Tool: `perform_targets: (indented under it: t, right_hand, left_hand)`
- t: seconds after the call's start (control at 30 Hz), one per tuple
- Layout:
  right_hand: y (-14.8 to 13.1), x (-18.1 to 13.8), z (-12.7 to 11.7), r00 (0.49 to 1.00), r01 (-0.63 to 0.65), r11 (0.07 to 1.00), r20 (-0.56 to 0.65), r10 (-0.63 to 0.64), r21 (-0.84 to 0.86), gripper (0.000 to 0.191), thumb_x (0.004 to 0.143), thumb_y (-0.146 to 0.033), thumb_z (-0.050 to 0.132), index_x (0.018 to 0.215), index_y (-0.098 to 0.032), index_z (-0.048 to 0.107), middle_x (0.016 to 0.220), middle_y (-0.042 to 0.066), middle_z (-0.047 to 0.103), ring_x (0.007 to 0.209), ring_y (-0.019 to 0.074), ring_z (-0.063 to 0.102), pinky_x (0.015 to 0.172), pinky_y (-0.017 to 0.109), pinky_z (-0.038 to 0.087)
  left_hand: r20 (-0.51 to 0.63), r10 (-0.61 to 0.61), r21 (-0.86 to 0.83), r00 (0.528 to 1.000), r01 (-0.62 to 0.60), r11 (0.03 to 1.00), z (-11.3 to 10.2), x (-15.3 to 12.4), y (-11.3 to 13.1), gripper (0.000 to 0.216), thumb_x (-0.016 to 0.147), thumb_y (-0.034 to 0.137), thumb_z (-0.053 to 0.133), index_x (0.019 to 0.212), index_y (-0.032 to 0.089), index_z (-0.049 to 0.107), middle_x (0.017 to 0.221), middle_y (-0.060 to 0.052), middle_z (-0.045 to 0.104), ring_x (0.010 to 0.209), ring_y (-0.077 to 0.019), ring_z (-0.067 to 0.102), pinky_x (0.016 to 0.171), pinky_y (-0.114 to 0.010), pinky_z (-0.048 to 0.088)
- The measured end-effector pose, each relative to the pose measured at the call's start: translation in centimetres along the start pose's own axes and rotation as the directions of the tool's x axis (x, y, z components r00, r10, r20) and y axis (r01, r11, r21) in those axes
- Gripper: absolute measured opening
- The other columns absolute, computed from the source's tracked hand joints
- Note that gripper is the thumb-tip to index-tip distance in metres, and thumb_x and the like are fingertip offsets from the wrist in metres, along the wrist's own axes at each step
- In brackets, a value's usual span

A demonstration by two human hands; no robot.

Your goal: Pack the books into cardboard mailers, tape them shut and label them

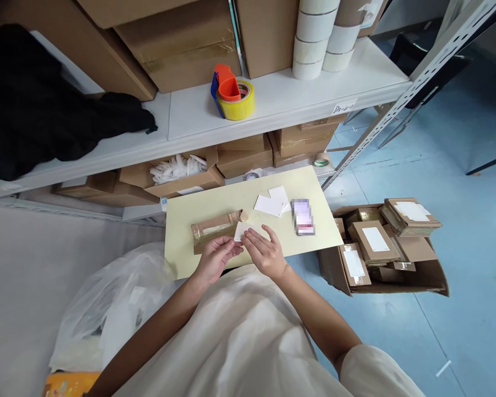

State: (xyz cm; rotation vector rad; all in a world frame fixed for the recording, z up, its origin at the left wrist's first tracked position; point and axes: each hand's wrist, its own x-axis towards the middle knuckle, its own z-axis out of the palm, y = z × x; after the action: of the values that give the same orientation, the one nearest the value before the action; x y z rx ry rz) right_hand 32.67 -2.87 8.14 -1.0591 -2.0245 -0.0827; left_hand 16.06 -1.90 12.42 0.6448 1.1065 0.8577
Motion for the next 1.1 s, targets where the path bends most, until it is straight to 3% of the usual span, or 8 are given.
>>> perform_targets:
  t: [0.4,0.63,0.9,1.1]
  right_hand:
    - [0.19,-0.35,0.16,0.998,-0.008,0.999,0.058,0.005,0.039,0.030,0.090,-0.010,0.046,0.113,-0.022,0.063,0.110,0.007,0.070,0.110,0.0187,0.062,0.108,0.043,0.035]
    - [0.31,-0.34,0.22,0.998,0.004,1.000,0.069,-0.006,0.019,0.031,0.091,-0.011,0.046,0.114,-0.022,0.062,0.111,0.007,0.070,0.111,0.0190,0.062,0.108,0.044,0.035]
    - [0.55,-0.12,0.26,0.997,0.048,0.999,0.068,-0.047,-0.008,0.029,0.091,-0.011,0.045,0.114,-0.020,0.062,0.112,0.007,0.069,0.112,0.0184,0.061,0.108,0.043,0.034]
    - [0.57,-0.31,0.51,0.997,0.003,0.999,0.080,-0.006,0.038,0.029,0.090,-0.011,0.047,0.113,-0.022,0.062,0.111,0.007,0.070,0.110,0.0194,0.062,0.107,0.044,0.036]
  left_hand:
    - [-0.033,0.113,0.096,0.993,-0.109,0.989,0.33,0.47,-0.48,0.028,0.071,0.042,0.071,0.075,0.017,0.060,0.072,-0.001,0.062,0.065,-0.0100,0.054,0.072,-0.028,0.046]
    - [-0.037,0.066,0.010,0.997,-0.065,0.998,0.31,0.31,-0.33,0.026,0.070,0.040,0.071,0.075,0.016,0.062,0.077,-0.004,0.065,0.073,-0.0139,0.059,0.076,-0.032,0.048]
    - [-0.071,0.049,0.016,0.996,-0.048,0.999,0.38,0.46,-0.33,0.027,0.067,0.039,0.073,0.073,0.015,0.061,0.075,-0.003,0.063,0.069,-0.0121,0.057,0.074,-0.030,0.048]
    - [-0.058,0.088,0.052,0.994,-0.085,0.995,0.53,0.57,-0.63,0.031,0.069,0.044,0.072,0.074,0.017,0.057,0.072,-0.001,0.059,0.066,-0.0112,0.053,0.071,-0.029,0.046]
